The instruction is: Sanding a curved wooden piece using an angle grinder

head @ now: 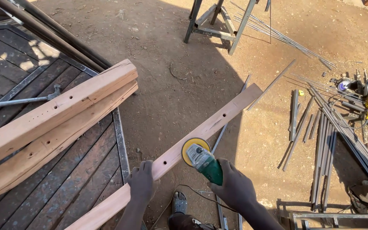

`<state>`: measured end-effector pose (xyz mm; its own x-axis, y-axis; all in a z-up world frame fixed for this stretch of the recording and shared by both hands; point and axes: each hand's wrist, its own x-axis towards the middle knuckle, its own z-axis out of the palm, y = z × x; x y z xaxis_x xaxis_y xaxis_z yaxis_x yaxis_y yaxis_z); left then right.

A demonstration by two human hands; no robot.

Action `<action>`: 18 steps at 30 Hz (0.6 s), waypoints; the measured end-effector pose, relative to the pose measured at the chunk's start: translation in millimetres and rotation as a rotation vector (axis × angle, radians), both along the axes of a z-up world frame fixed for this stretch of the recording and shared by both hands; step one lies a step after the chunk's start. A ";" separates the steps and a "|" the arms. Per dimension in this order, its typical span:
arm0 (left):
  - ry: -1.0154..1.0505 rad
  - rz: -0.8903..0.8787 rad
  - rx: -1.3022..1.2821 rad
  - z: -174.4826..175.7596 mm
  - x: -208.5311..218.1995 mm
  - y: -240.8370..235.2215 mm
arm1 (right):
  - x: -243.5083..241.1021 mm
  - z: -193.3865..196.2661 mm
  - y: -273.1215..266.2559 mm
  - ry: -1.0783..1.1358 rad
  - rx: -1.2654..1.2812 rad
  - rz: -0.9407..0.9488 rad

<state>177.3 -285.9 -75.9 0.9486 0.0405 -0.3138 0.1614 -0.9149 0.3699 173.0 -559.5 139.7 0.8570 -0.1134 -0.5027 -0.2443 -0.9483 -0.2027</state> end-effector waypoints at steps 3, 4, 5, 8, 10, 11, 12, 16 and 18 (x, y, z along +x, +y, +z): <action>0.025 -0.015 0.001 8.4 -23.1 20.9 | 1.5 9.1 1.3 0.004 -0.032 -0.008; 0.023 -0.019 0.000 5.7 -25.0 28.1 | 6.4 11.0 -8.3 0.002 -0.034 -0.012; 0.047 -0.018 0.017 4.9 -35.8 39.6 | 8.1 12.2 -14.7 -0.025 -0.065 -0.078; 0.105 -0.009 0.070 -2.1 -61.4 72.9 | 15.5 22.9 -30.4 -0.079 -0.112 -0.232; 0.143 0.002 0.106 -4.8 -81.4 94.1 | 16.8 22.5 -35.1 -0.102 -0.125 -0.317; 0.094 0.010 0.092 -6.5 -87.7 98.6 | 17.6 19.7 -38.9 -0.141 -0.122 -0.355; 0.044 0.018 0.078 -8.5 -94.1 102.7 | 18.4 16.7 -43.1 -0.180 -0.119 -0.392; 0.087 -0.026 0.032 -4.3 -99.3 108.0 | -11.5 -10.8 -3.7 -0.167 -0.091 -0.339; 0.061 -0.045 0.036 -8.1 -100.2 104.3 | -32.4 -15.4 27.9 -0.039 -0.071 -0.161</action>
